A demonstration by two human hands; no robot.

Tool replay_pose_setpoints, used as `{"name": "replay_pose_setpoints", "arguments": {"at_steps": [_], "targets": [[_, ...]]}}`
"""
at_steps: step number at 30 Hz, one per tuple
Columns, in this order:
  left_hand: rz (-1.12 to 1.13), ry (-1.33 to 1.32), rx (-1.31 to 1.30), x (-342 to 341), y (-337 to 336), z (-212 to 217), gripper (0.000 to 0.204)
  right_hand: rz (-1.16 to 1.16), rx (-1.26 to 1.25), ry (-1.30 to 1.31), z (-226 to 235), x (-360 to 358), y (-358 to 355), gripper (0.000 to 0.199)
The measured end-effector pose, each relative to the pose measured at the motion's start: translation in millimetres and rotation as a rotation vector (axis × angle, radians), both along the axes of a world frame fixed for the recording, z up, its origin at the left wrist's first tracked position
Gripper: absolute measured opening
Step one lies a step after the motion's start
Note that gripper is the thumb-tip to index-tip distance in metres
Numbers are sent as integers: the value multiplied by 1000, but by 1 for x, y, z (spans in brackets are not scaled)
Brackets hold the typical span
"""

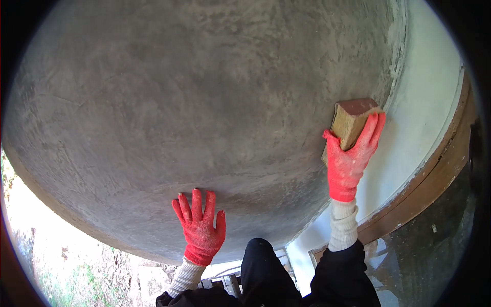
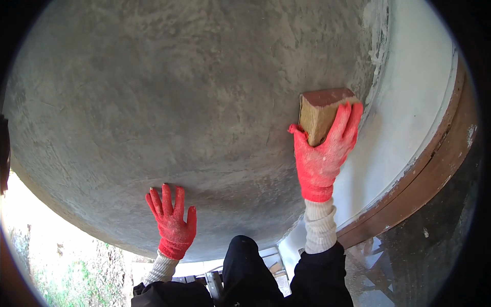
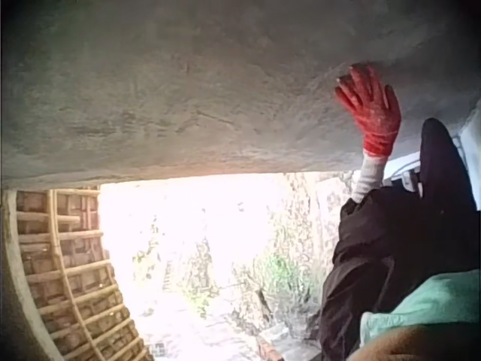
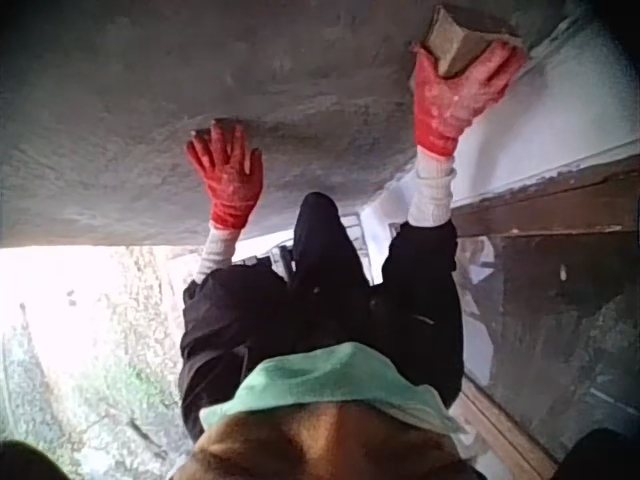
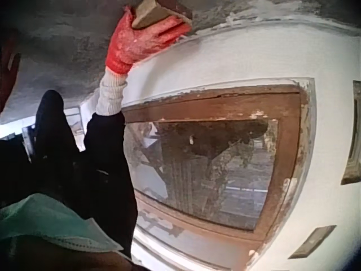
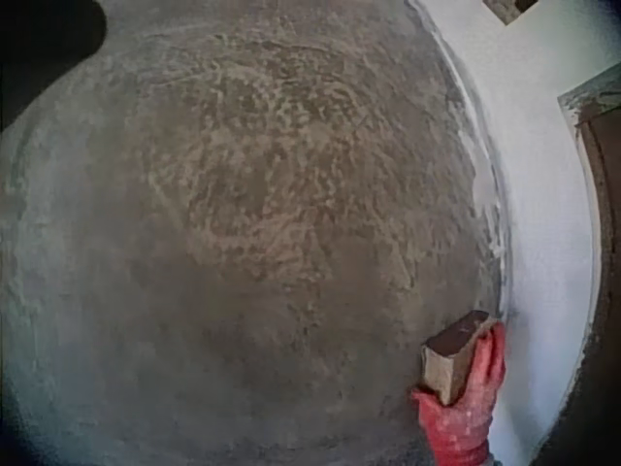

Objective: The person sands a circular concrete wall section using a sanding block held in their right hand, while stabilizing themselves with their left hand.

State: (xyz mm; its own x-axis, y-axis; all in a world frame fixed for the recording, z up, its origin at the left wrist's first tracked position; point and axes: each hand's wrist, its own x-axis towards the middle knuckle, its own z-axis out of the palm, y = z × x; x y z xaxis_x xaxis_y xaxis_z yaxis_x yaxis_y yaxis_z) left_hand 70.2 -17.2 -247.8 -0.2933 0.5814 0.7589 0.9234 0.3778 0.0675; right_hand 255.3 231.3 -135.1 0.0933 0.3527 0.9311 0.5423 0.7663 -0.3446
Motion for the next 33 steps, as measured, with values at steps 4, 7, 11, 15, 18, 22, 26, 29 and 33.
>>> {"name": "replay_pose_setpoints", "arguments": {"at_steps": [4,7,11,15,18,22,26,29,33], "targets": [[-11,-12,-9,1,-1,1,61,-27,-34,-4,-95,-4,-4,115],[-44,-18,-15,5,1,4,62,-51,-35,-114,-242,-1,-17,120],[-30,-44,-41,3,-3,4,61,51,-100,-233,-237,10,-20,117],[-28,-52,-31,2,-6,-2,61,-14,-18,-84,-48,-6,-13,107],[-46,-38,-8,1,-2,-2,61,-35,60,-17,24,-2,-4,104],[-20,-64,-17,-1,-6,-2,60,-21,0,111,-31,-16,-12,104],[-63,-64,-2,6,-1,2,59,-53,-155,-35,-216,-16,-35,112],[-93,-87,-7,9,2,4,59,56,-130,-148,-275,5,-30,117],[-84,-105,-12,5,-7,4,60,-149,-205,-64,-135,-7,-19,100]]}}
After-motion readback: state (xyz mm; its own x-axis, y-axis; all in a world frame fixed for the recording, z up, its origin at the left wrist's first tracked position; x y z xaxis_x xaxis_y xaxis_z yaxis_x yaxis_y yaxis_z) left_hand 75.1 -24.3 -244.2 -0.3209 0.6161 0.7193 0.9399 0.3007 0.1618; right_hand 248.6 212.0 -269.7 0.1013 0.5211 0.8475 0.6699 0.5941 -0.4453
